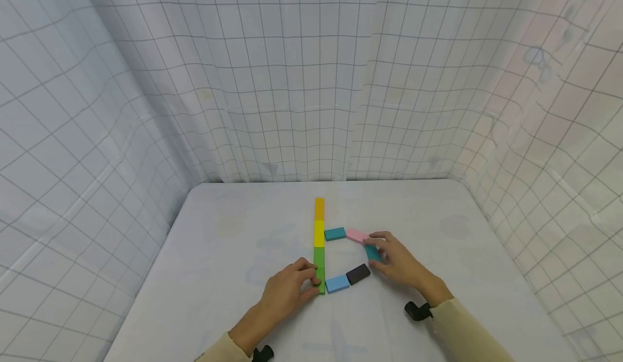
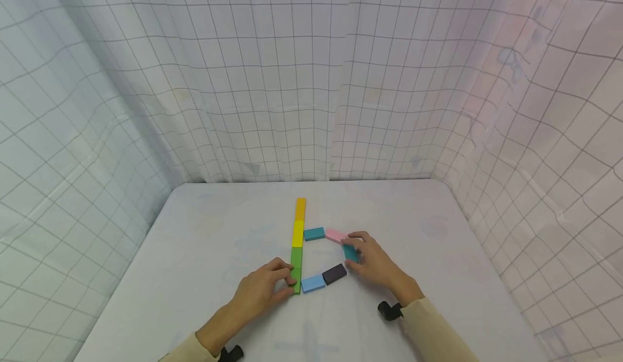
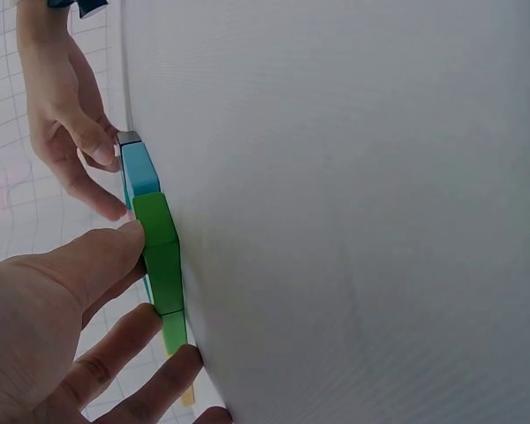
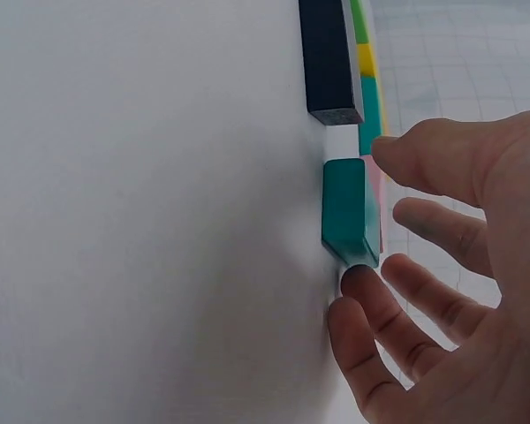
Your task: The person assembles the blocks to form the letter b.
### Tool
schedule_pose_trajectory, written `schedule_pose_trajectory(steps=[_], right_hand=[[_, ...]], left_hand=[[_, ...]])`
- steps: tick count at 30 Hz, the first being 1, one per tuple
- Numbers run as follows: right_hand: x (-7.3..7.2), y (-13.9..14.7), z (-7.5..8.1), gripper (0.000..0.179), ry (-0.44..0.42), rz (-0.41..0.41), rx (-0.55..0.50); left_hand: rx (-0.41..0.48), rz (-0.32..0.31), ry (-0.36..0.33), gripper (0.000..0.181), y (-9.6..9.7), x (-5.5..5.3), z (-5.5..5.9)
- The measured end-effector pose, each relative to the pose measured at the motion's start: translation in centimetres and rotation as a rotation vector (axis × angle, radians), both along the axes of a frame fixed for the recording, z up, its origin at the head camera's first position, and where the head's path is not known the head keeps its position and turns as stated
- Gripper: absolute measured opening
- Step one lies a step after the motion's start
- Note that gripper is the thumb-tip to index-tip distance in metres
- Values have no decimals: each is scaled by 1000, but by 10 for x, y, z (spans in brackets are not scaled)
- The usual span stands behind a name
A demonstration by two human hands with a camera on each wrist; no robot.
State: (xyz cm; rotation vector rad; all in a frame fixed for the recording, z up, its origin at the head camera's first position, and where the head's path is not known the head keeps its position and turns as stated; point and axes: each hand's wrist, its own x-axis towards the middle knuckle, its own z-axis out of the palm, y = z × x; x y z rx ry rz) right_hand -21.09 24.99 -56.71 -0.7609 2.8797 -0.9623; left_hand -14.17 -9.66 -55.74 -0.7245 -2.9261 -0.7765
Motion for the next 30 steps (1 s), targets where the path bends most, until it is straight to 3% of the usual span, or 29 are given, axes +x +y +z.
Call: schedule_pose_trajectory(steps=[15, 30], right_hand=[[1, 10, -2, 49, -60, 9, -79], [1, 7, -1, 50, -82, 2, -89]], left_hand=[[-8, 8, -5, 14, 1, 0, 0], [-8, 11, 2, 14, 1, 1, 0]])
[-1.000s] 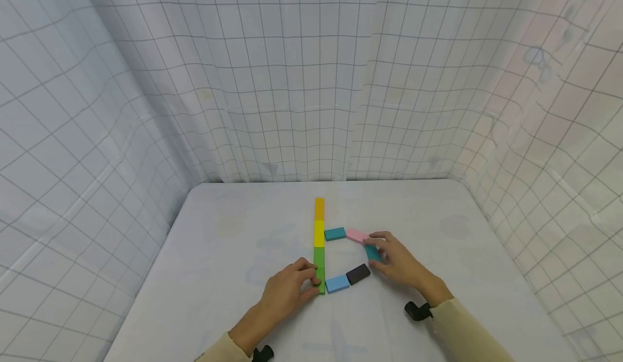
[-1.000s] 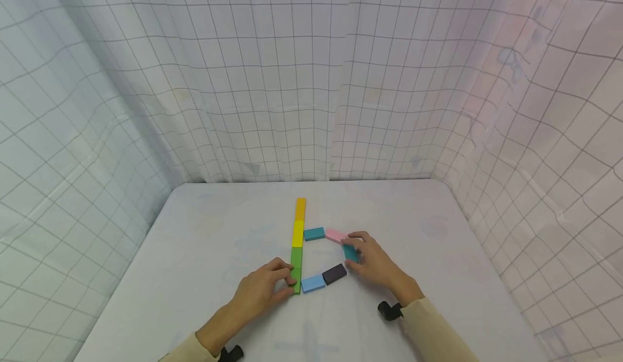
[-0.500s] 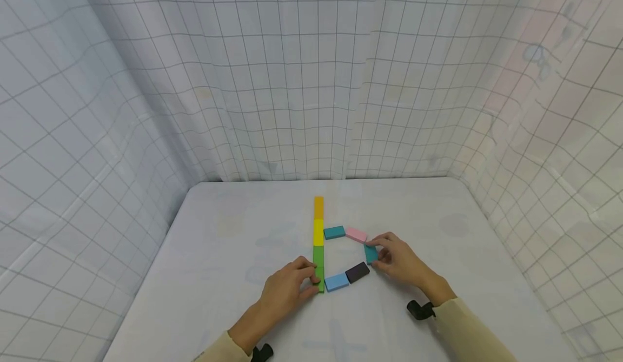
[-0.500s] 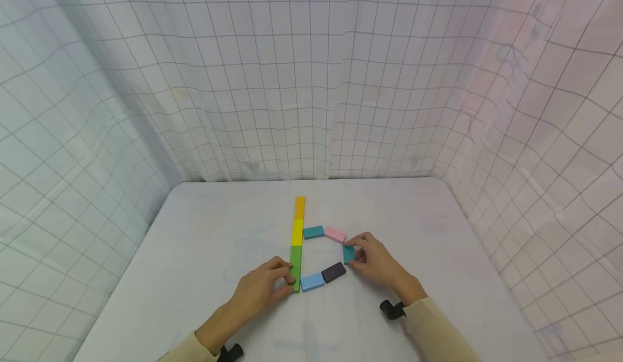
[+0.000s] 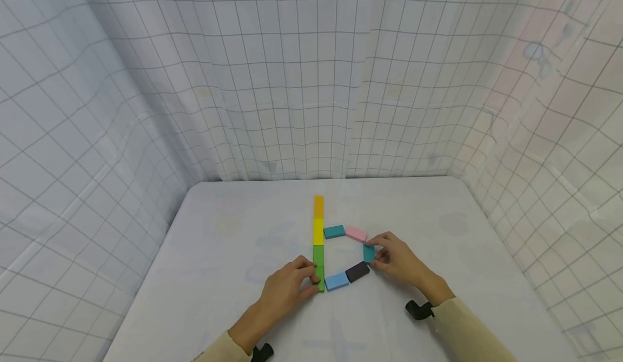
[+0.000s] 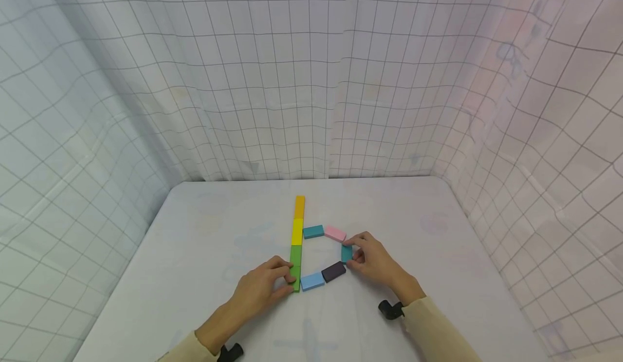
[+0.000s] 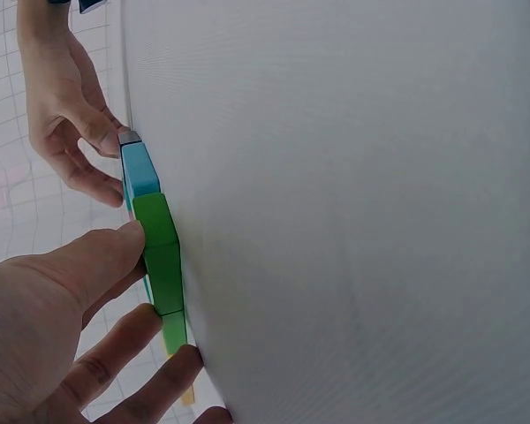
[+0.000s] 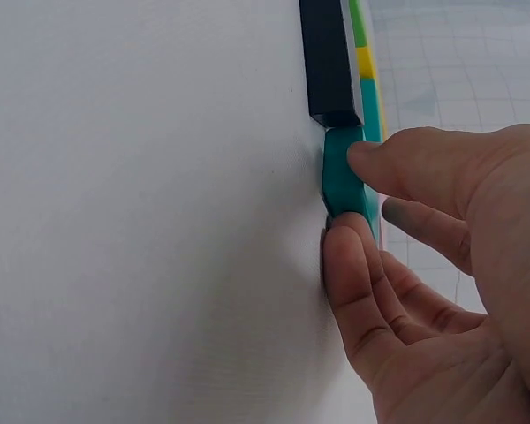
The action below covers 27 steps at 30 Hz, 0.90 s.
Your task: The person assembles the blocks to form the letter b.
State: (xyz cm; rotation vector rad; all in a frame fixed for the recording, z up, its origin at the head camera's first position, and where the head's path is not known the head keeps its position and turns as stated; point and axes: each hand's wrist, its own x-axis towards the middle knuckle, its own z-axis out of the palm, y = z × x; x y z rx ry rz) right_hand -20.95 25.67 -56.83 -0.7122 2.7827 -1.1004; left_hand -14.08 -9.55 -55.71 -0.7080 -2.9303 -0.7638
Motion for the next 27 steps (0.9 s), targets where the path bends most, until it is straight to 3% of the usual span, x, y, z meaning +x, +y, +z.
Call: schedule_pose_trajectory(steps=[27], right_hand=[[-2, -2, 3, 58, 13, 55, 27]], left_hand=[[3, 0, -5, 13, 1, 0, 0]])
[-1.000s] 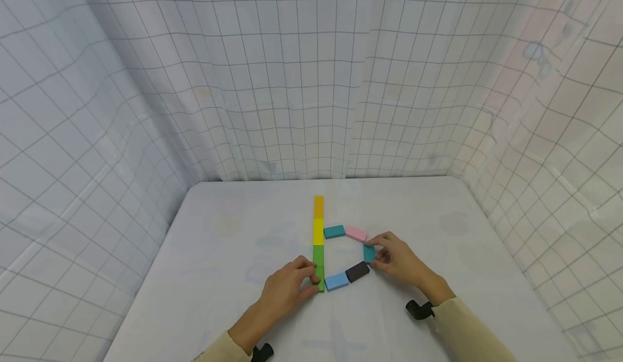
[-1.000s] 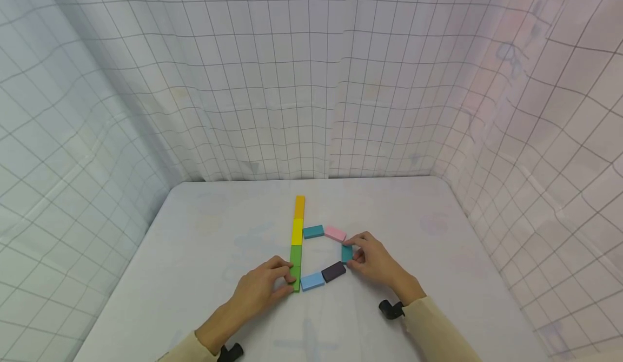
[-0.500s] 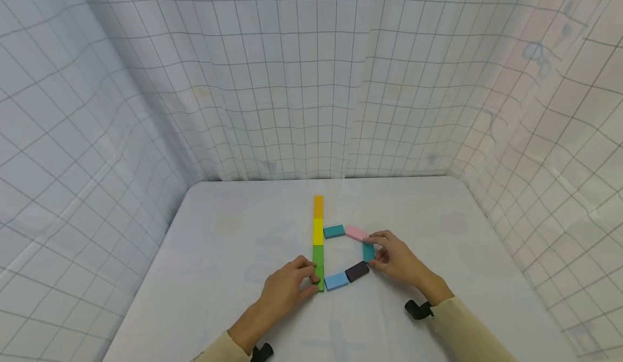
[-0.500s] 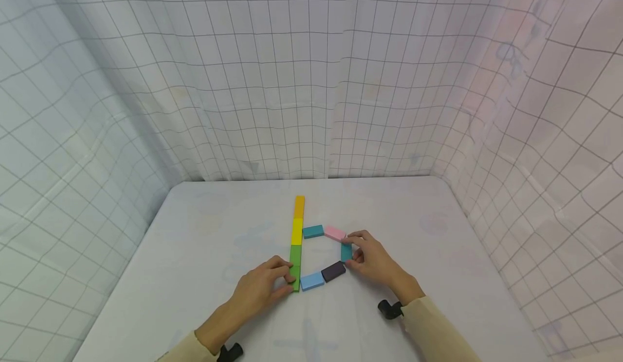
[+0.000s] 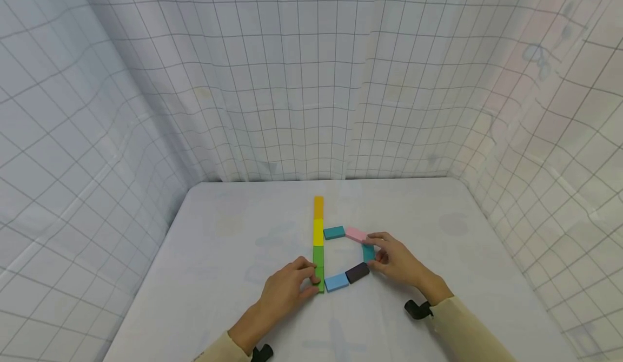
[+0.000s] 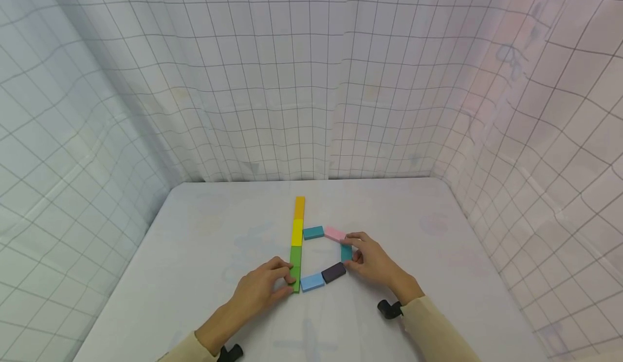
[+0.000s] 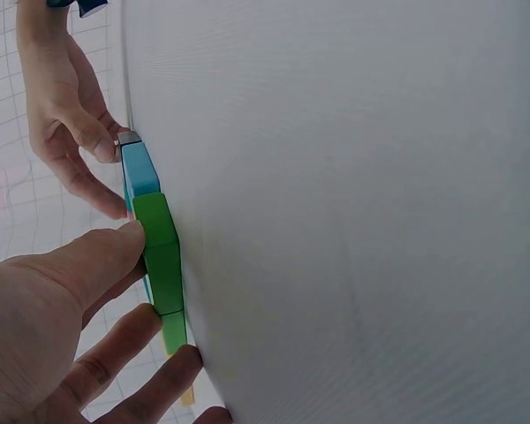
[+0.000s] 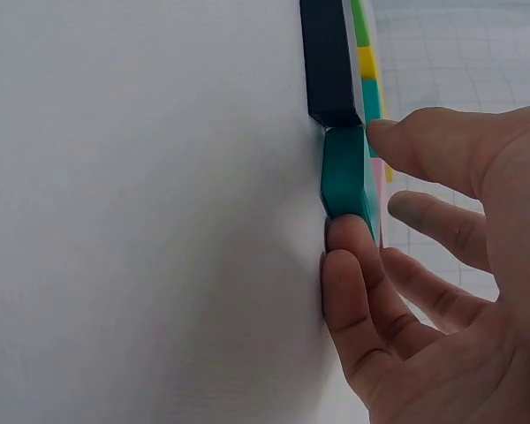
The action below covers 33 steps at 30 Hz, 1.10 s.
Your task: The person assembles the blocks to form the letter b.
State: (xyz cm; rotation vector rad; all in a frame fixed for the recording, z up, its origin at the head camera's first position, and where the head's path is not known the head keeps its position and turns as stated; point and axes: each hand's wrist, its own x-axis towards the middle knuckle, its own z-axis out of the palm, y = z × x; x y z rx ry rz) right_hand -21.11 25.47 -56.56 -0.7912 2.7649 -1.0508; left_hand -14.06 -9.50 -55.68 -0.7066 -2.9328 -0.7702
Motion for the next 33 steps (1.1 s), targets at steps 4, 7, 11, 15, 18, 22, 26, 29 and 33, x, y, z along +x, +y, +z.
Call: schedule_pose_trajectory(steps=[4, 7, 11, 15, 18, 22, 26, 29, 33], right_hand=[[0, -1, 1, 57, 3, 1, 1], [0, -1, 1, 56, 2, -3, 4], [0, -1, 1, 56, 0, -4, 5], [0, -1, 1, 56, -5, -10, 4], [0, 0, 1, 56, -5, -17, -3], [0, 1, 1, 55, 11, -22, -11], [1, 2, 1, 55, 33, -28, -6], [1, 3, 2, 55, 38, -37, -3], [3, 4, 2, 55, 34, -51, -9]], left_hand=[[6, -2, -2, 12, 0, 0, 1], [4, -1, -6, 12, 0, 0, 1], [3, -1, -4, 12, 0, 0, 2], [7, -4, 1, 13, 0, 0, 1], [8, -7, 1, 13, -1, 0, 0], [-2, -11, 3, 13, -1, -1, 1], [-18, -18, 17, 15, -2, -3, 2], [-34, -27, 21, 15, -2, -5, 4], [-57, -38, 5, 17, -2, -8, 6]])
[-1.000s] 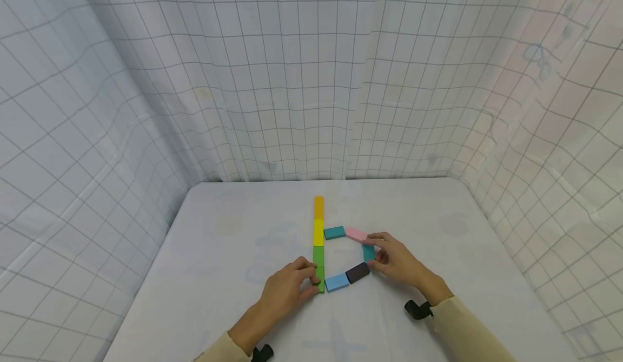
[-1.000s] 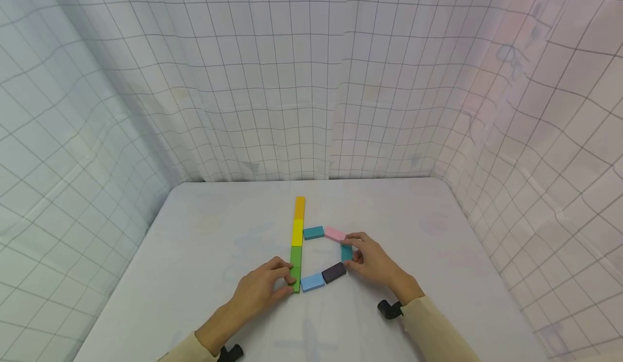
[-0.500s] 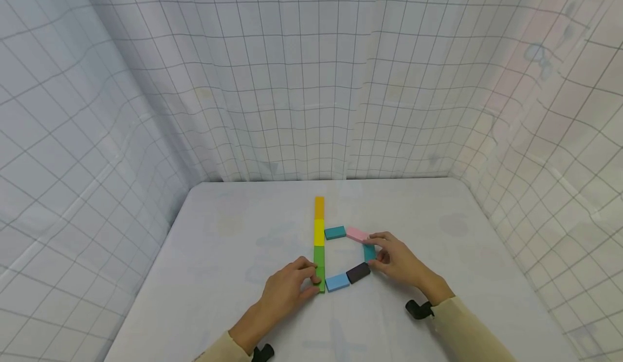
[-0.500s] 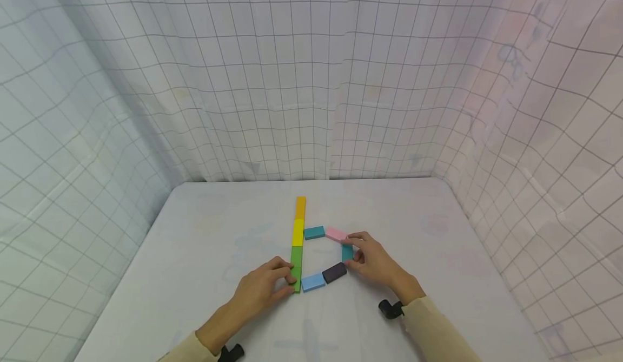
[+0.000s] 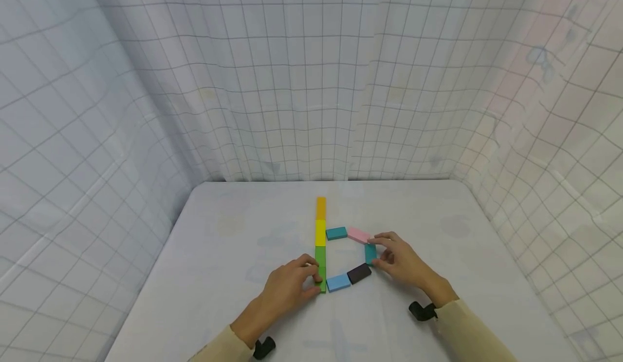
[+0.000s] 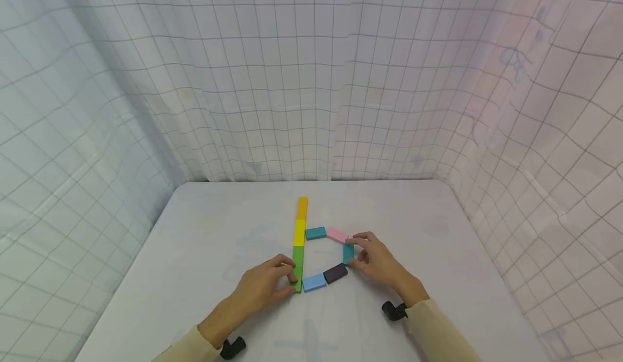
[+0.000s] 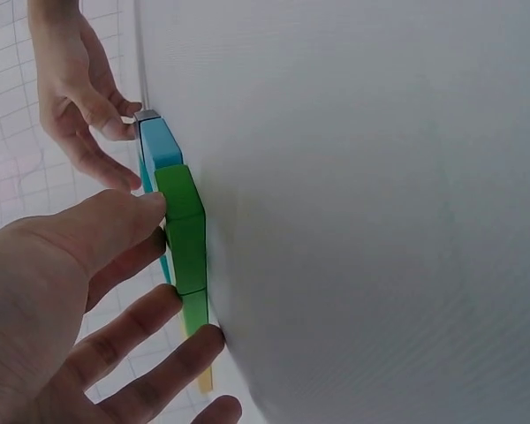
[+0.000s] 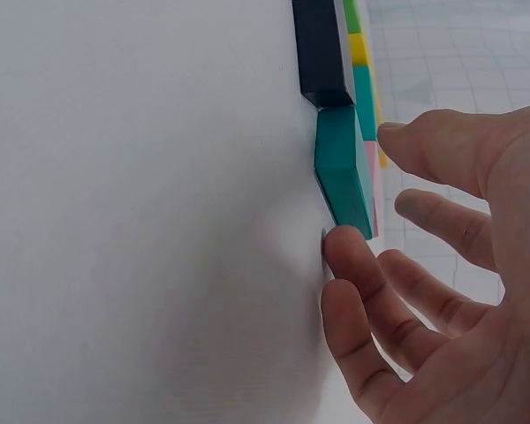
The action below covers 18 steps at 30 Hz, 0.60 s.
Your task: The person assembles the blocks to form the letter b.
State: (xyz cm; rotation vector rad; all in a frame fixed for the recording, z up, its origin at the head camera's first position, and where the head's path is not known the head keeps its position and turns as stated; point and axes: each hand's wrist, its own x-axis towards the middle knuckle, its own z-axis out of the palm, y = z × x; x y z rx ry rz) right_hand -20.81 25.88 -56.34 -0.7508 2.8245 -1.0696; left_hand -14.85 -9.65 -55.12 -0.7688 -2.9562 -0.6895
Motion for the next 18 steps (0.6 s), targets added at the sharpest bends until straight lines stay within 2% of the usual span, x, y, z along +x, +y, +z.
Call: schedule_pose_trajectory(steps=[7, 18], right_hand=[[-1, 5, -1, 53, 14, -12, -5], [2, 11, -6, 51, 9, -72, 13]], left_hand=[[-27, -25, 11, 18, 3, -7, 1], [-71, -44, 61, 17, 2, -6, -4]])
